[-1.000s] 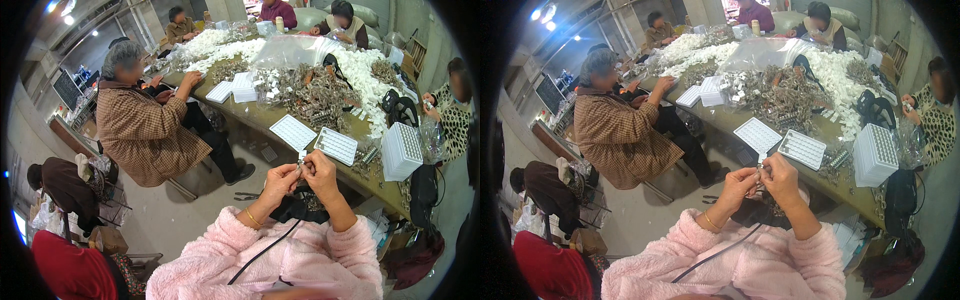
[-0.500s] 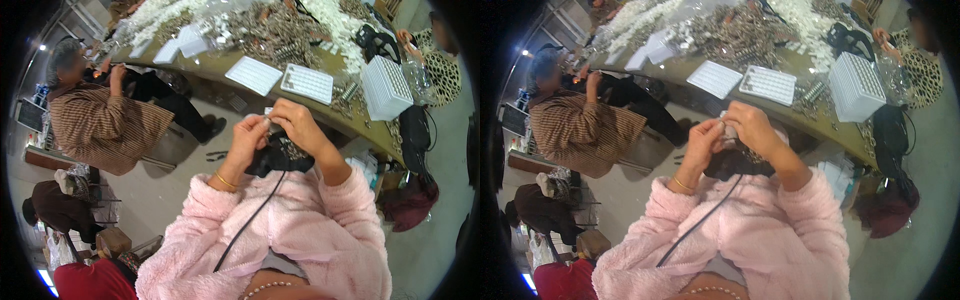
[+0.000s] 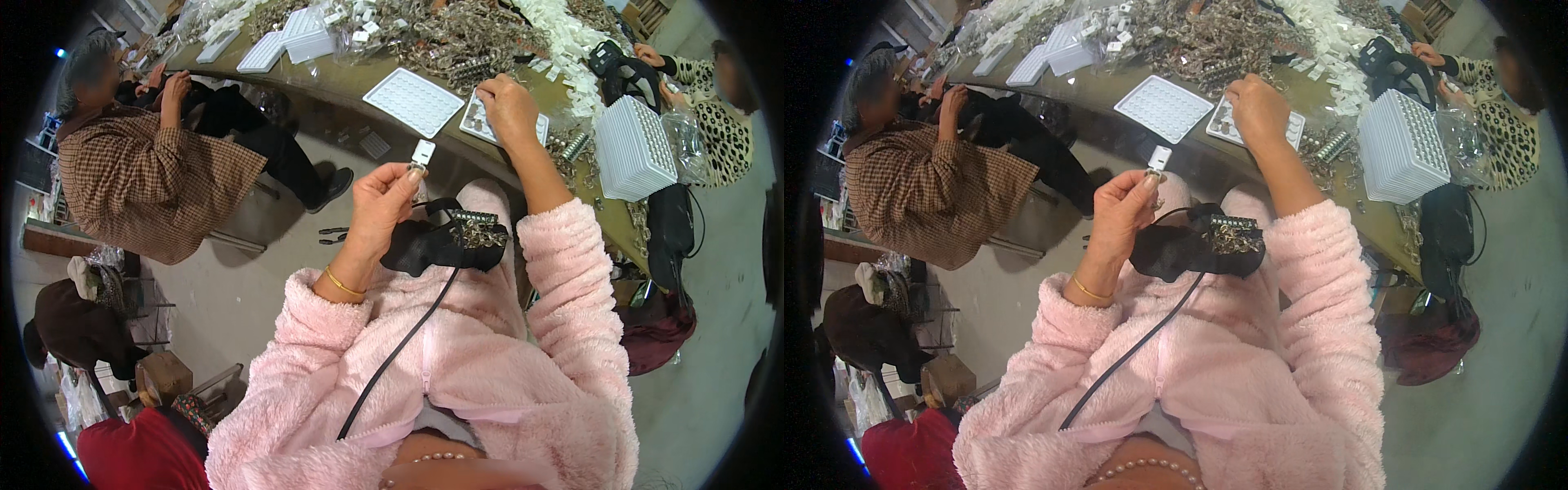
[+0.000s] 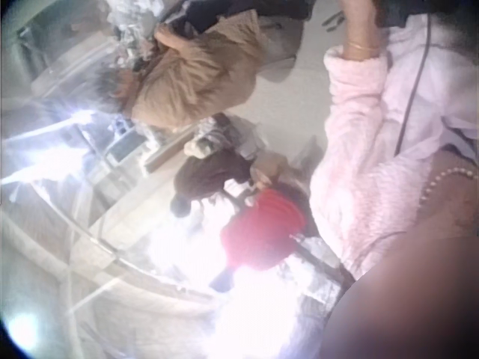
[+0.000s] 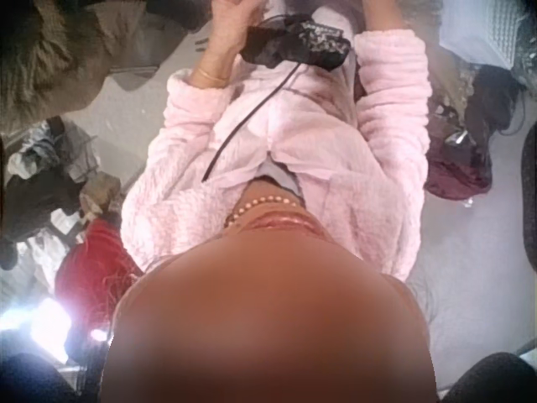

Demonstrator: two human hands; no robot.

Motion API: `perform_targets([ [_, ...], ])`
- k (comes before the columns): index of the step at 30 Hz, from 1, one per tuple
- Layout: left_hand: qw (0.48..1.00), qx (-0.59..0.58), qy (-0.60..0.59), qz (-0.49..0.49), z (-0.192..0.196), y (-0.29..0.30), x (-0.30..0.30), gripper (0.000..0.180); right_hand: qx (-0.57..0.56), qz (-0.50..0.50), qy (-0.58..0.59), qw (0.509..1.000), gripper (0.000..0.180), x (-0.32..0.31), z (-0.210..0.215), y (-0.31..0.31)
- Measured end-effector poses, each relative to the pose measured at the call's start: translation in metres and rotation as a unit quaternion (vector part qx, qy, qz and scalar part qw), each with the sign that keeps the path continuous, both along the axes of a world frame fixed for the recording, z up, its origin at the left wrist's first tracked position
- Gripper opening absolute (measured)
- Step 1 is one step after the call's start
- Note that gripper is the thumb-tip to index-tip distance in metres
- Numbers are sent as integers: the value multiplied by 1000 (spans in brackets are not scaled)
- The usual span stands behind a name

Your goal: The person assembles small jewelry components by hand, placing beads and metal pieces into white plastic trays. They repeatedly pick up items from the table, fit them into the trays, and occasionally use a lighter to heat a component.

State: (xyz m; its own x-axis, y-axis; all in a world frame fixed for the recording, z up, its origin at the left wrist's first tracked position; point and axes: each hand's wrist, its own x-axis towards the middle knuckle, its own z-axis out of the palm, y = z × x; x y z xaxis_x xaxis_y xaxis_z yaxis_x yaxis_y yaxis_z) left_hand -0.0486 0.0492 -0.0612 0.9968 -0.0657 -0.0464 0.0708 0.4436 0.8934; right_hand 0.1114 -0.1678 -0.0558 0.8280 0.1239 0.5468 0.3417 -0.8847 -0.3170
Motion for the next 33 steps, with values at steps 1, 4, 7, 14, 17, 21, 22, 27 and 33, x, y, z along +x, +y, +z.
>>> perform_targets([
  [1, 1000, -4, -8, 1, 2, 3, 0, 20, 1, 5, -4, 1000, 10, -1, -2, -1],
  [4, 999, -28, -13, 17, 10, 6, 1, 16, 3, 31, -30, 999, 8, -3, -1, -4],
  [7, 998, -49, -29, 17, 16, 4, 1, 17, 6, 19, 2, 1000, 8, -14, 13, 1],
  [14, 998, -35, -50, -9, 27, -8, -7, 24, 284, 306, 43, 908, 8, -110, 47, 32],
  [17, 998, -30, -42, -20, 30, -11, -12, 23, 288, 350, -31, 891, 16, -124, 50, 45],
  [21, 998, -36, -41, -31, 29, -11, -18, 22, 241, 350, -112, 898, 13, -131, 47, 50],
  [22, 998, -45, -42, -32, 28, -10, -20, 22, 250, 347, -76, 901, 12, -133, 47, 50],
  [27, 995, -4, -100, 10, 22, -13, -27, 20, 257, 339, -10, 905, 9, -145, 48, 48],
  [33, 989, 32, -134, 50, 23, -9, -25, 18, 302, 337, -1, 892, 12, -160, 44, 52],
])
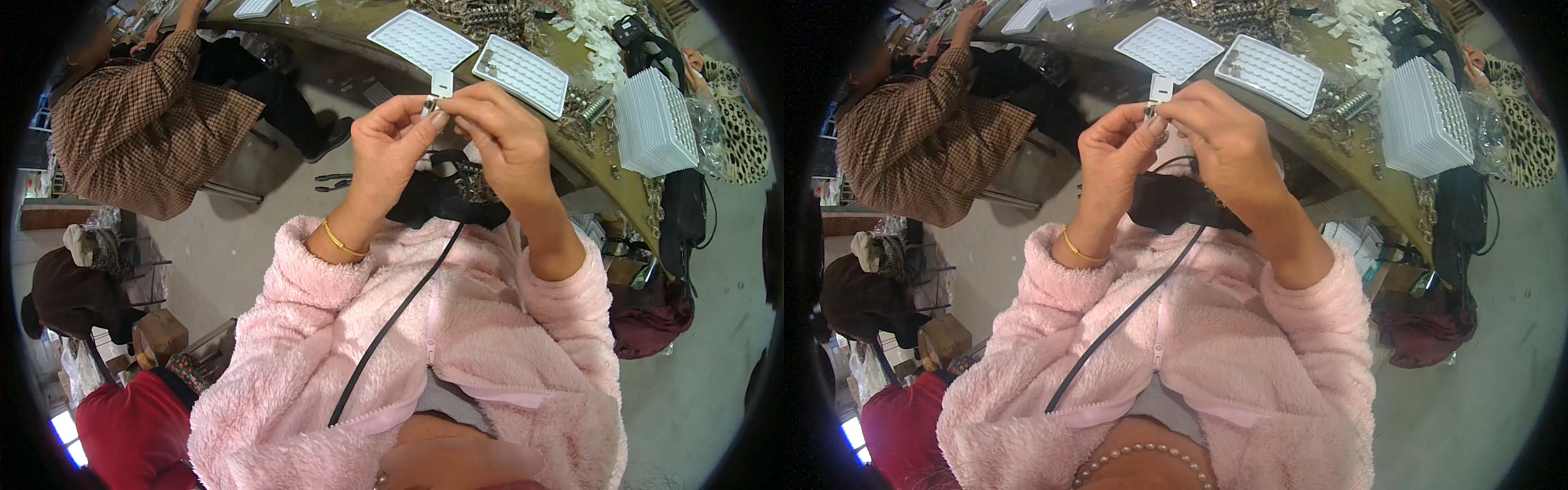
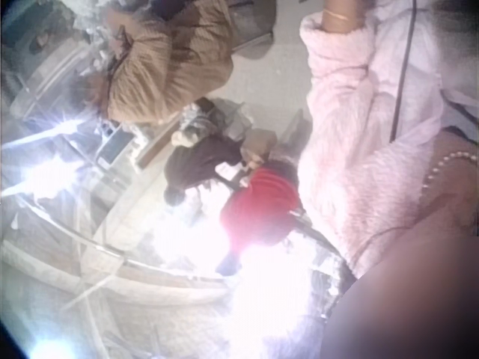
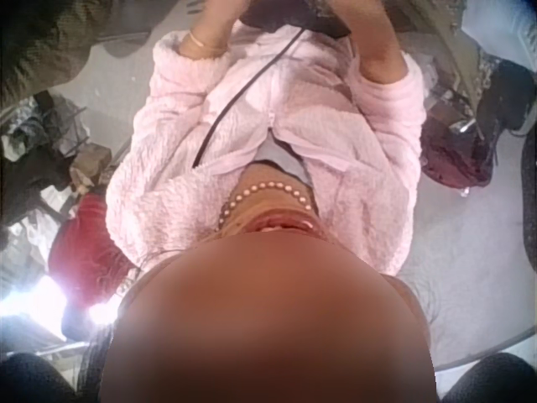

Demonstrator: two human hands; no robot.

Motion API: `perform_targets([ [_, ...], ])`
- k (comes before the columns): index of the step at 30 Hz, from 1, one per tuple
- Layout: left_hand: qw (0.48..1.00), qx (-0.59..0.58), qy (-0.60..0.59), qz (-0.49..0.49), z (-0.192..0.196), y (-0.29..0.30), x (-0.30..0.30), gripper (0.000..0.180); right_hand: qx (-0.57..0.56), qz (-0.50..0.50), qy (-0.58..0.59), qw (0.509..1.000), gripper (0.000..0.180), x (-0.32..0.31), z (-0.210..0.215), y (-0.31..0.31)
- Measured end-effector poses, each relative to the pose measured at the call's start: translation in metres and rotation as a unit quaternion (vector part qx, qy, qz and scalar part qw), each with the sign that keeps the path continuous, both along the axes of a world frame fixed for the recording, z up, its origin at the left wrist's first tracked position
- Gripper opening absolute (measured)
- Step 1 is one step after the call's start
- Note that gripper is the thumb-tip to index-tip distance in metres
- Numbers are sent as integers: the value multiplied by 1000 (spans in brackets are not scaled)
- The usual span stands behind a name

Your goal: The person assembles small jewelry components by hand, placing beads and metal pieces into white plastic trays. They repeatedly pick up items from the table, fit them into the trays, and occasionally use a lighter to heat a component.

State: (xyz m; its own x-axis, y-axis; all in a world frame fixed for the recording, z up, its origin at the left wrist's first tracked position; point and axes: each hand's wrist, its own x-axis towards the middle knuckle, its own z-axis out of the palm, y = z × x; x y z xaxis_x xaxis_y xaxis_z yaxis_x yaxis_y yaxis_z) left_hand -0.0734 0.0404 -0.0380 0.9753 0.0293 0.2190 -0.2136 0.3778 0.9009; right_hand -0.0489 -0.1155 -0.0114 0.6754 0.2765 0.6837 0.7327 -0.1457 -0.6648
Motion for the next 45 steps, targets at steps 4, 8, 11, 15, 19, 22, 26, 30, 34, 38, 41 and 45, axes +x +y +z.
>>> perform_targets([
  [4, 997, 73, 10, -2, 2, 3, 0, 14, 152, -49, 172, 972, 11, -5, -1, -11],
  [8, 990, 87, 74, -86, 6, -5, -4, 16, 104, 43, 271, 956, 16, 3, -4, -22],
  [11, 971, 84, 100, -200, 9, -3, -3, 20, 91, 66, 261, 959, 15, 8, -3, -35],
  [15, 939, 38, 138, -313, 9, 8, 10, 27, 94, 144, 247, 954, 10, 14, -2, -47],
  [19, 937, -2, 124, -325, -2, 1, 15, 30, 86, 109, 112, 984, 8, 17, -8, -44],
  [22, 948, -72, 164, -261, -7, -9, 10, 25, 48, 10, -42, 998, 16, 15, -14, -38],
  [26, 933, -208, 145, -254, -7, -17, 13, 21, 99, 59, 17, 993, 29, 10, -19, -31],
  [30, 922, -265, 174, -223, -8, -30, 5, 27, 112, -9, -14, 994, 30, 6, -24, -21],
  [34, 915, -238, 227, -233, -4, -36, 0, 30, 11, -154, -153, 976, 20, 8, -27, -22],
  [38, 938, -171, 197, -228, -6, -44, -10, 31, -8, -191, -189, 963, 22, 4, -35, -28],
  [41, 869, -267, 322, -264, -17, -47, -1, 30, 8, -186, -164, 969, 24, -5, -43, -36],
  [45, 860, -277, 320, -286, -31, -40, 5, 26, -140, -211, -135, 958, 30, -27, -55, -68],
])
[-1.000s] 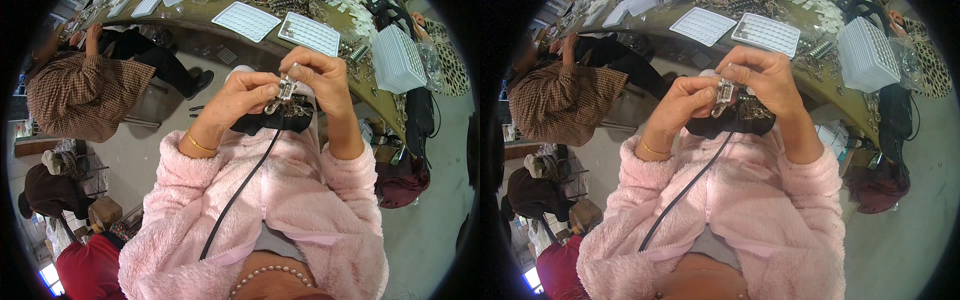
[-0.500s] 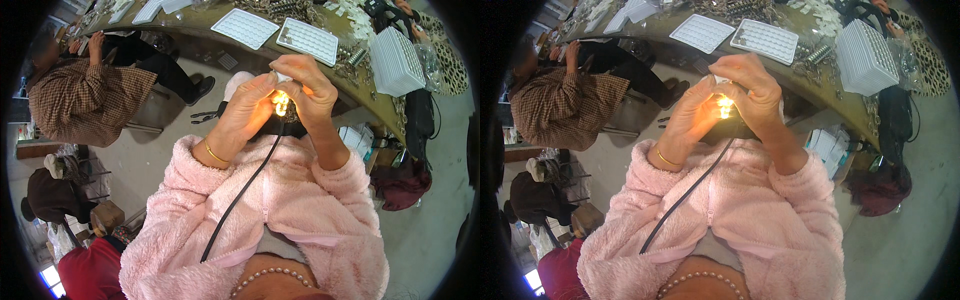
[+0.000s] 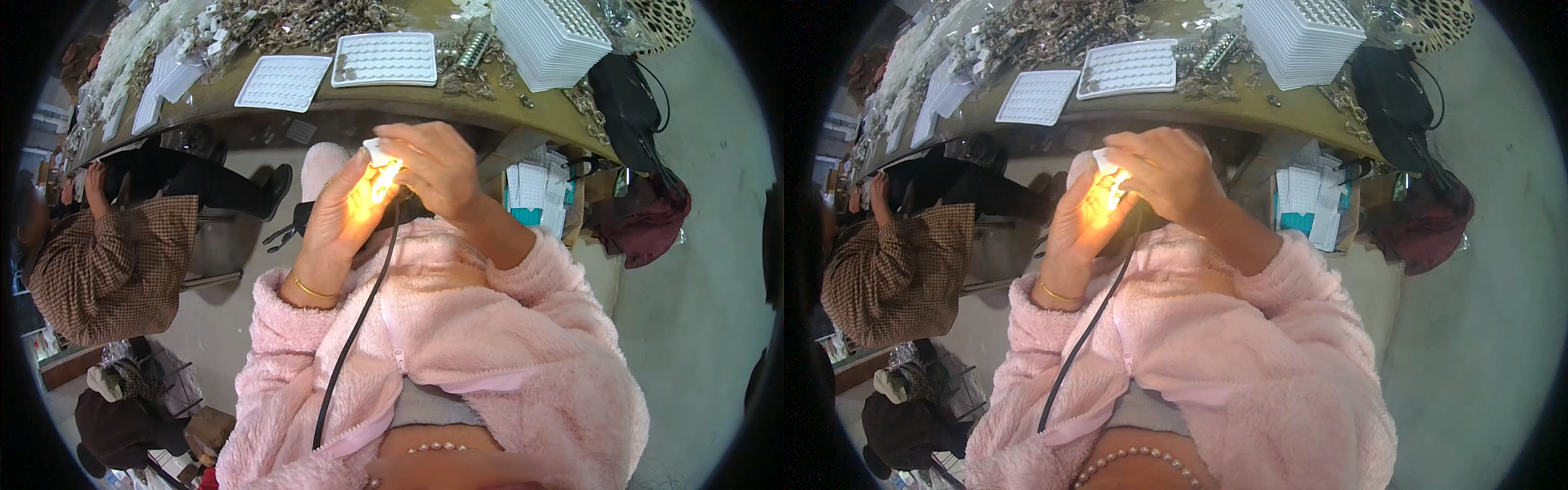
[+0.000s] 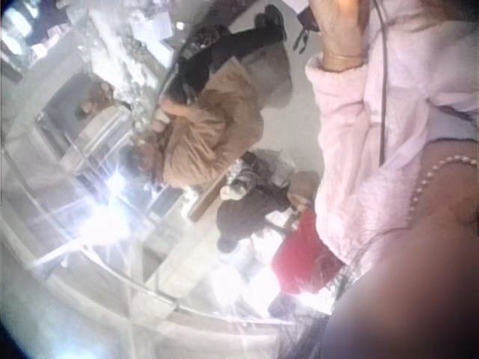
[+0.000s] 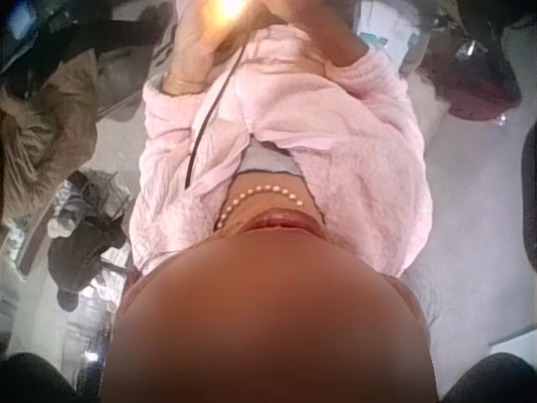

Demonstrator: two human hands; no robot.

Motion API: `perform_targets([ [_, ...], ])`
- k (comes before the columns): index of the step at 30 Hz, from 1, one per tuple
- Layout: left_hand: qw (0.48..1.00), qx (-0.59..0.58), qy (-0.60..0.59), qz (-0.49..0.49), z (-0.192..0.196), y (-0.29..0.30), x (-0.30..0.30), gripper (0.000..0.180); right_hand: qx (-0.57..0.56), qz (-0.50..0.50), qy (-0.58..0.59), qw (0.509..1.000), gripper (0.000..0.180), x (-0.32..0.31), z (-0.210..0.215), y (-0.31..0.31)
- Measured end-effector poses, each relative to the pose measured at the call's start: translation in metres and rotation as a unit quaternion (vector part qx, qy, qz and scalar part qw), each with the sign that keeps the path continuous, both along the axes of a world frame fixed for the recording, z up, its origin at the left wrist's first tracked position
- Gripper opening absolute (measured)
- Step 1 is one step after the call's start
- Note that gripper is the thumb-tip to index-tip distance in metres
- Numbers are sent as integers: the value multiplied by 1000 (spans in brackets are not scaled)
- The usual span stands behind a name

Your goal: The person assembles small jewelry components by hand, placing beads and metal pieces into white plastic trays. They repeatedly pick up items from the table, fit them into the trays, and occasionally use a lighter to heat a component.

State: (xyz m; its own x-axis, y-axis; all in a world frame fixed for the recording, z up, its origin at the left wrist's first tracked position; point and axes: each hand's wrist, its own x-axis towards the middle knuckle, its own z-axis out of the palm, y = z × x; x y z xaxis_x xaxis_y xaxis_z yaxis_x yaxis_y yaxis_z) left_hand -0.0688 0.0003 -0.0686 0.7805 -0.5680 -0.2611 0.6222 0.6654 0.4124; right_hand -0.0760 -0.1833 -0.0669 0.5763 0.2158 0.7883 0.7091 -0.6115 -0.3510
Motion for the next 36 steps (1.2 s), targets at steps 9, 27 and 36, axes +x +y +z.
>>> perform_targets([
  [9, 991, 75, -107, 33, -8, 6, 8, 29, -93, -316, -58, 942, 23, -12, -14, -109],
  [27, 987, 98, -124, 1, -8, 1, 8, 29, -201, -385, 48, 899, 58, 9, 1, -115],
  [36, 987, 88, -133, -2, -6, 3, 7, 28, -228, -453, 73, 859, 58, 20, 4, -100],
])
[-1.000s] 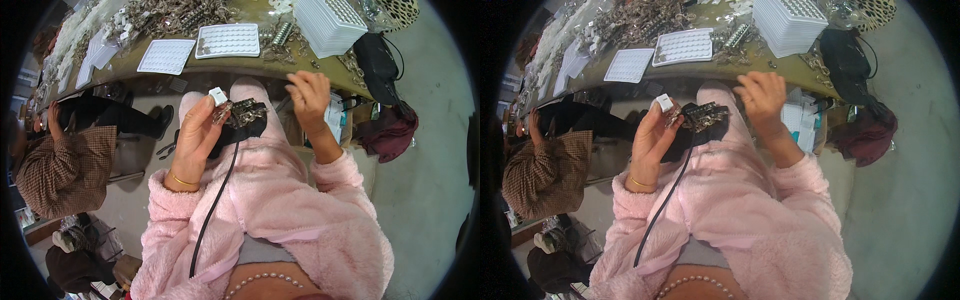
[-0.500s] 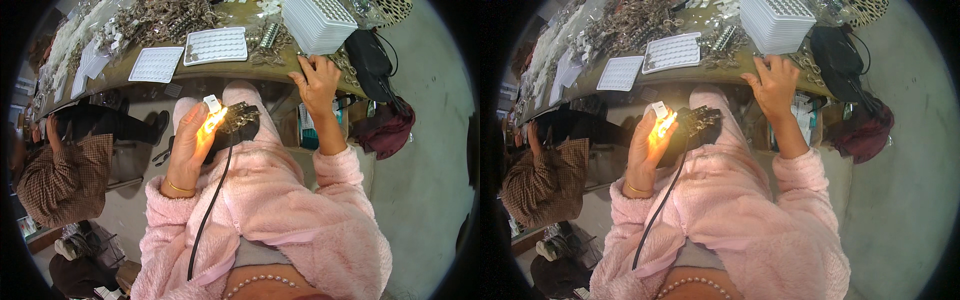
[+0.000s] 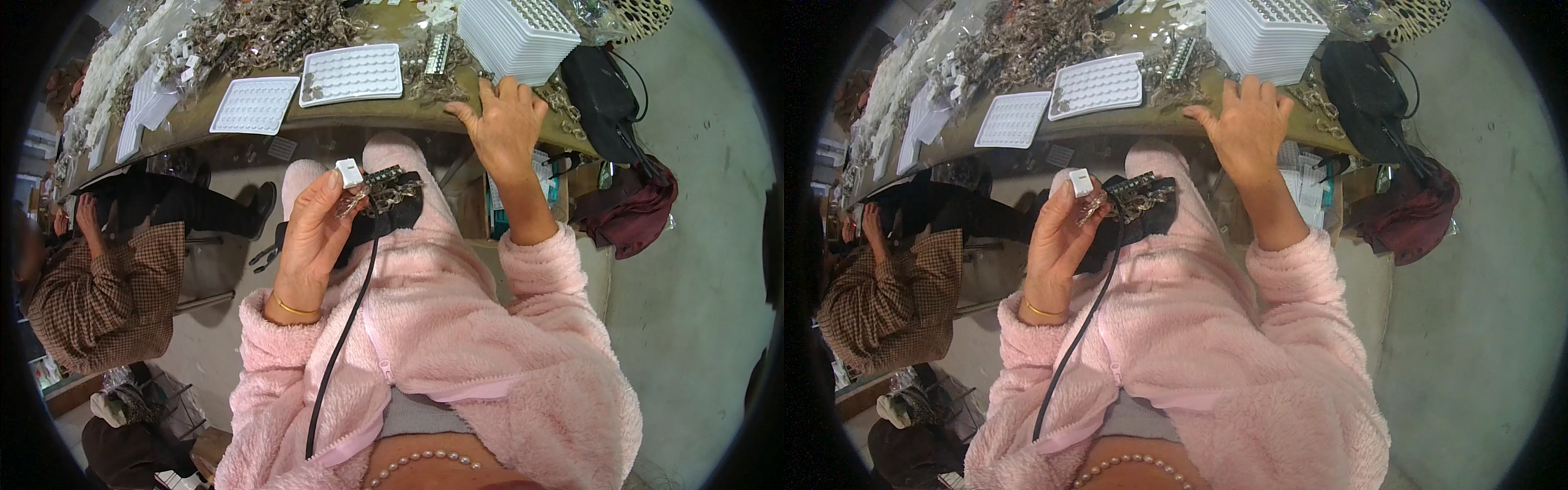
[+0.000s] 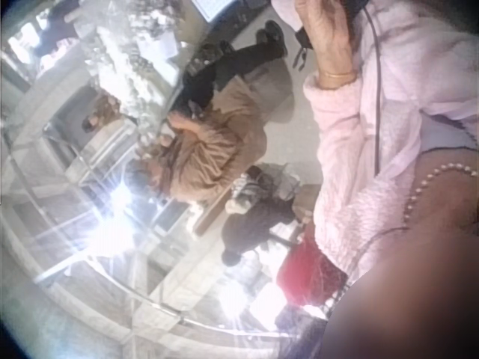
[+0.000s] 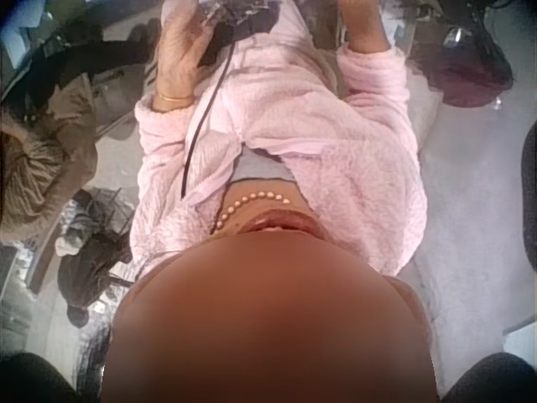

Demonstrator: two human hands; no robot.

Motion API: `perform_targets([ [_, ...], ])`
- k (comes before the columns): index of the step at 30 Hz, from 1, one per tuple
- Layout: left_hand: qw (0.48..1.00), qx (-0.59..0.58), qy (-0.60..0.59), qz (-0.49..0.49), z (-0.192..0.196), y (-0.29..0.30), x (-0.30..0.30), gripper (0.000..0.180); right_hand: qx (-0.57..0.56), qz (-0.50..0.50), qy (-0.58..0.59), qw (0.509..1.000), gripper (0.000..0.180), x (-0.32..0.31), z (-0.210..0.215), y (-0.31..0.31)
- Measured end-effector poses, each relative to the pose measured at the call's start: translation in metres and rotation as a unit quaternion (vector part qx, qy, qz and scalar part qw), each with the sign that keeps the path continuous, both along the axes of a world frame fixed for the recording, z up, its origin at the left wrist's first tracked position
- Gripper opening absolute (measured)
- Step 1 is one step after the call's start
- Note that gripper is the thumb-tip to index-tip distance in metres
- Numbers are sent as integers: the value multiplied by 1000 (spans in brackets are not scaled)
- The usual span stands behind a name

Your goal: The person assembles small jewelry components by hand, placing beads and metal pieces into white plastic trays. They repeatedly pick up items from the table, fit them into the trays, and occasionally use a lighter to heat a component.

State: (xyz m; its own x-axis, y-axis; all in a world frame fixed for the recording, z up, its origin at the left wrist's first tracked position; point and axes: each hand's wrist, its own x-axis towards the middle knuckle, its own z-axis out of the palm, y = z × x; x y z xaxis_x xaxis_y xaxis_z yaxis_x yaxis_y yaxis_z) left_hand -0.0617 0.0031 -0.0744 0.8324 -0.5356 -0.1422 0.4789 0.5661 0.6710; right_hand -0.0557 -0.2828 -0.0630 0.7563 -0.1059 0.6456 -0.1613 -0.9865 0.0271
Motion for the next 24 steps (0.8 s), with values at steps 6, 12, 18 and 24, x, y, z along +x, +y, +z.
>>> perform_targets([
  [6, 999, -21, 31, 12, 7, -1, -7, 25, 37, 106, -27, 993, 50, -10, -4, -15],
  [12, 1000, -21, 22, 10, 6, 1, -6, 25, 30, 262, -83, 961, 42, -14, -14, -33],
  [18, 1000, 26, -2, 17, 3, 3, -6, 28, 75, 186, -69, 977, 46, -13, -13, -21],
  [24, 1000, 24, -1, 0, 2, -2, -6, 27, 66, 199, -7, 978, 44, -12, -1, -22],
])
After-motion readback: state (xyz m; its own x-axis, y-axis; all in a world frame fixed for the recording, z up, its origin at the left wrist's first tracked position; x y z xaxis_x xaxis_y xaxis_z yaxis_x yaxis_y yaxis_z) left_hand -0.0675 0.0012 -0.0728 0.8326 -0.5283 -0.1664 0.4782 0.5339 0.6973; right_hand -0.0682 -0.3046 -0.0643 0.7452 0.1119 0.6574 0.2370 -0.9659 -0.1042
